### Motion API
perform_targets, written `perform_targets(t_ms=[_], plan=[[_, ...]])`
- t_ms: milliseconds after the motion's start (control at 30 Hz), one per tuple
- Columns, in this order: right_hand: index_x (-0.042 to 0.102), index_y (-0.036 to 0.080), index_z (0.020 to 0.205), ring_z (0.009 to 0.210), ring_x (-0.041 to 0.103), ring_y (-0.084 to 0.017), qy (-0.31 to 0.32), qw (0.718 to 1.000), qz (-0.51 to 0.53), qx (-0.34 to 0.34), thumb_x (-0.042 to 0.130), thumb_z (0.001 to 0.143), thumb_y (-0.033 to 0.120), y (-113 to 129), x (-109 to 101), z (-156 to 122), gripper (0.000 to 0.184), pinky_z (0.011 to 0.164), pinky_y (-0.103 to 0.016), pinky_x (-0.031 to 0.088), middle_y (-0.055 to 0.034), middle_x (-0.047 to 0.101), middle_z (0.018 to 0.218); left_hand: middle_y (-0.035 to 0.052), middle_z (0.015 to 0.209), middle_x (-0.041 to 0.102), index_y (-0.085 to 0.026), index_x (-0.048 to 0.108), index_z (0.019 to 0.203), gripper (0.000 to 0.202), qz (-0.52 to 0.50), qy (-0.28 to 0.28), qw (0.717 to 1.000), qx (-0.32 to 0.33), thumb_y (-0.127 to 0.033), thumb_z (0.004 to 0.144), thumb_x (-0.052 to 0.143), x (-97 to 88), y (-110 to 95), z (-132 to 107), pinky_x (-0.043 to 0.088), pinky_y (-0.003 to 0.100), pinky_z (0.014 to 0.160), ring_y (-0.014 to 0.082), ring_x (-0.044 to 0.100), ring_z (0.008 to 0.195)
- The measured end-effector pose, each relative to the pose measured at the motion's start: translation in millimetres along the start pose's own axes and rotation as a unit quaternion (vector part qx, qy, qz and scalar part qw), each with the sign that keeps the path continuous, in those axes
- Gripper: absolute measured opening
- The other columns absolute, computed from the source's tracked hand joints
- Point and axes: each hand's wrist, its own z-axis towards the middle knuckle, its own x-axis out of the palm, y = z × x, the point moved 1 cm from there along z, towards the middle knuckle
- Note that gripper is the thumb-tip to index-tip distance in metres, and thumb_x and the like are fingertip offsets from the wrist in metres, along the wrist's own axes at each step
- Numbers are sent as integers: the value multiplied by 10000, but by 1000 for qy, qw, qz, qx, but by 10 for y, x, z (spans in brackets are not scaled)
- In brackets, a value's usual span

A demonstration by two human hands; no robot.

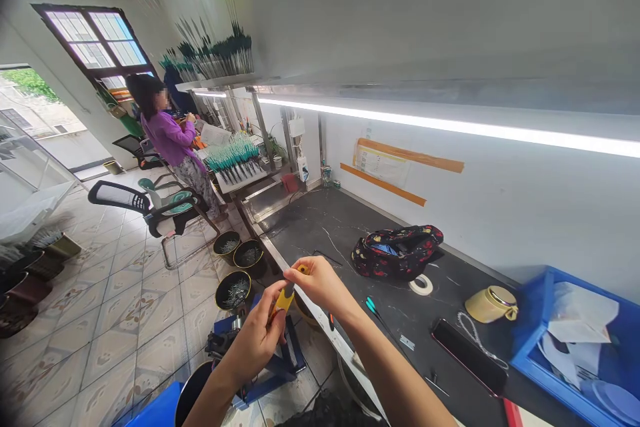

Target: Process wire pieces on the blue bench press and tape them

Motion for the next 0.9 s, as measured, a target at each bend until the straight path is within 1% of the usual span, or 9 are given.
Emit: perform_targets(t_ms=[167, 233, 267, 333, 400, 467, 533, 667, 900], plan=[[588, 147, 646, 448, 312, -72, -29, 1000, 6, 4, 539, 734, 409, 54, -151, -10, 281, 427, -209, 211, 43, 410, 493, 74, 911, 573, -216, 406, 1211, 378, -11, 32, 999, -34, -277, 838, 405, -8, -7, -56, 476, 290, 641, 155, 544, 687], [585, 155, 649, 446, 329, -77, -75, 997, 22, 0, 564, 719, 427, 74, -283, -3, 281, 428, -213, 228, 42, 416, 491, 53, 872, 564, -218, 385, 1213, 383, -39, 38, 997, -52, -302, 840, 410, -5, 2, -91, 465, 275, 605, 126, 521, 610], [577, 162, 650, 448, 340, -80, -119, 992, 48, -9, 574, 712, 435, 78, -343, 3, 280, 433, -215, 247, 43, 418, 490, 40, 857, 555, -222, 353, 1229, 406, -65, 32, 996, -59, -311, 839, 420, 2, 8, -103, 459, 270, 599, 115, 512, 591], [533, 184, 643, 460, 366, -86, -224, 962, 152, -34, 585, 703, 450, 68, -405, 23, 278, 464, -219, 311, 49, 411, 498, 14, 831, 544, -232, 272, 1267, 491, -142, 5, 987, -77, -320, 824, 467, 32, 25, -109, 449, 261, 604, 102, 511, 588], [472, 202, 641, 476, 394, -91, -277, 913, 296, -42, 578, 702, 465, 26, -338, 54, 291, 523, -234, 387, 53, 403, 526, 10, 813, 556, -207, 311, 1234, 515, -229, -25, 966, -116, -343, 790, 534, 92, 57, -88, 435, 246, 589, 97, 519, 591], [432, 211, 649, 492, 421, -99, -258, 874, 411, -18, 562, 707, 481, -40, -156, 88, 305, 582, -266, 441, 50, 395, 552, 19, 781, 580, -168, 443, 1101, 438, -285, -48, 943, -165, -393, 751, 580, 169, 99, -51, 404, 218, 522, 85, 508, 545], [416, 216, 661, 506, 441, -110, -228, 856, 464, 9, 547, 714, 493, -108, 56, 106, 312, 620, -290, 464, 45, 390, 560, 19, 740, 591, -149, 516, 972, 382, -289, -68, 937, -185, -435, 731, 591, 235, 135, -12, 351, 190, 449, 69, 481, 494], [397, 217, 684, 538, 462, -118, -213, 853, 475, 21, 523, 736, 482, -180, 299, 75, 298, 622, -276, 453, 40, 403, 574, 3, 692, 587, -149, 546, 945, 364, -236, -91, 953, -165, -440, 731, 587, 277, 161, 32, 296, 170, 406, 59, 449, 465], [409, 204, 690, 530, 403, -85, -263, 853, 450, -16, 509, 777, 406, -170, 302, -29, 241, 502, -197, 338, 49, 402, 605, 16, 695, 599, -133, 559, 915, 350, -192, -99, 964, -154, -421, 719, 595, 285, 133, 49, 318, 185, 402, 79, 460, 478]])
